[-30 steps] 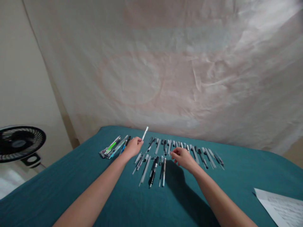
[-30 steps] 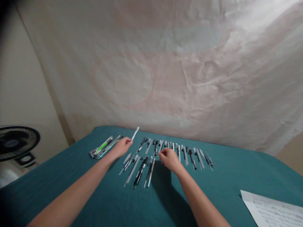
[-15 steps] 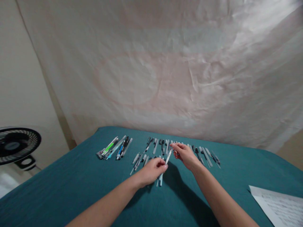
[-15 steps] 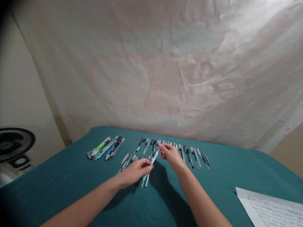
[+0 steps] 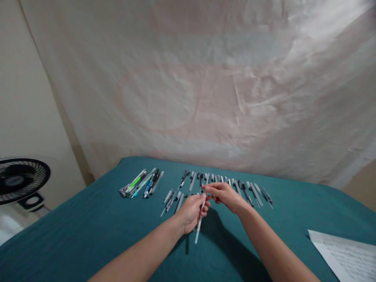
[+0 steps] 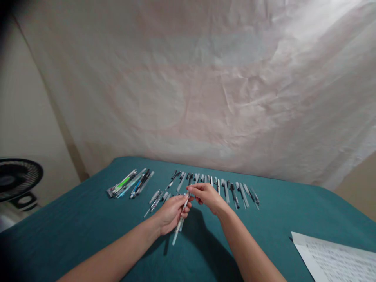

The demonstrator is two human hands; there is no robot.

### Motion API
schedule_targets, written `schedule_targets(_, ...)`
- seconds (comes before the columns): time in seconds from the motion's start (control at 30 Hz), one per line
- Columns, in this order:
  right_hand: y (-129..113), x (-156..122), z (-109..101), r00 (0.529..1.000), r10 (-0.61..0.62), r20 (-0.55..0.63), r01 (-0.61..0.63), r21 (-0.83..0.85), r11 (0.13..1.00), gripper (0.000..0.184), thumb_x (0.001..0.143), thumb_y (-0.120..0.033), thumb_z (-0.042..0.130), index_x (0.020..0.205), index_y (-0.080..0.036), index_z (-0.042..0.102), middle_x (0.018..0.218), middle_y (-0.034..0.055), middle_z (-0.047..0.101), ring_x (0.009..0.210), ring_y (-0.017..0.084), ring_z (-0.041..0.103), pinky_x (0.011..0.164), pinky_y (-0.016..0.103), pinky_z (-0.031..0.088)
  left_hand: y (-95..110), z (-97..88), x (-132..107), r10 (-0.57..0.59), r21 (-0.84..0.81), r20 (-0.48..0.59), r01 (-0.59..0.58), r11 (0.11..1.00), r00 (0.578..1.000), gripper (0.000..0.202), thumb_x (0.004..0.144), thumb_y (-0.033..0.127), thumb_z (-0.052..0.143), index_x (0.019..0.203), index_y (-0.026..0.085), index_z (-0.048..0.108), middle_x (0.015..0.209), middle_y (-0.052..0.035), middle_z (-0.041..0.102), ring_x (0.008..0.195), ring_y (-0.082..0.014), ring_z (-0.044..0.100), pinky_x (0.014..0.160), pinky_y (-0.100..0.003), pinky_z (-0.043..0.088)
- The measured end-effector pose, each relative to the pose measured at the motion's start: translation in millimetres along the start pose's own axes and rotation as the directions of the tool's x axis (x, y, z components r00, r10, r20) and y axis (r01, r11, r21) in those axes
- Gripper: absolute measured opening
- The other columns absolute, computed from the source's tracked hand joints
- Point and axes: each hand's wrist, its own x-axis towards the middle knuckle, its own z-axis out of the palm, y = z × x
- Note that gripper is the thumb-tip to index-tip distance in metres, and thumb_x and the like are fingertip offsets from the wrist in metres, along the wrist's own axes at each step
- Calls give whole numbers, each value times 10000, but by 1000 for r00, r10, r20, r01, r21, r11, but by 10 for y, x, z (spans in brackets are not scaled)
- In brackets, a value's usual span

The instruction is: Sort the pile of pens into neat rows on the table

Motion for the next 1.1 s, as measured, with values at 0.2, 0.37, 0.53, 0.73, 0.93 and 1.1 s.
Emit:
schedule_targets(0.2, 30, 0, 41, 998, 69, 14, -68, -54, 996, 374, 669, -504, 574, 659, -130, 589, 532, -24, 517, 432, 48, 385, 382, 165, 269, -75, -58, -1, -30, -19, -12, 29, 999, 999, 185, 797, 289, 491, 804, 104, 497, 633, 15, 445, 461, -12, 352, 409, -136, 199)
schedule_targets(0.37, 85, 16, 46, 994, 105, 14, -103, -97, 990, 370, 678, -494, 567, 600, -132, 562, 499, -25, 498, 415, 48, 373, 375, 164, 275, -132, -85, -6, -32, -21, 22, 33, 999, 999, 220, 783, 331, 497, 826, 115, 483, 584, 58, 374, 391, 7, 200, 384, -151, 80)
schedule_targets(0.53, 93, 17, 58, 988, 150, -23, -151, -103, 983, 360, 671, -478, 576, 587, -128, 569, 502, -16, 511, 414, 50, 379, 370, 166, 277, -157, -82, -8, -42, 21, 6, 42, 999, 999, 288, 754, 404, 509, 834, 128, 486, 540, 77, 336, 380, -2, 154, 386, -166, 42)
schedule_targets(0.73, 83, 30, 53, 988, 131, -80, -139, -113, 984, 337, 685, -451, 570, 604, -124, 585, 491, -13, 505, 404, 48, 376, 363, 162, 281, -175, -53, -40, -16, 2, 0, 16, 1000, 1000, 312, 752, 417, 511, 862, 125, 501, 541, 72, 351, 386, -7, 155, 386, -171, 46)
schedule_targets(0.93, 211, 110, -55, 972, 62, -225, -87, -99, 991, 265, 713, -392, 540, 726, -135, 603, 610, 1, 560, 452, 59, 448, 372, 155, 327, -312, 34, -101, -66, -68, -17, 65, 996, 998, 231, 792, 296, 472, 885, 94, 530, 621, 1, 462, 451, -30, 341, 404, -164, 161)
schedule_targets(1.1, 487, 206, -38, 963, 69, -261, -129, -222, 967, 139, 683, -276, 565, 719, -142, 564, 553, -22, 553, 432, 74, 484, 374, 163, 368, -419, 89, -137, -67, -98, -10, 66, 993, 998, 182, 794, 192, 450, 913, 83, 533, 655, -19, 488, 508, -47, 408, 452, -169, 239)
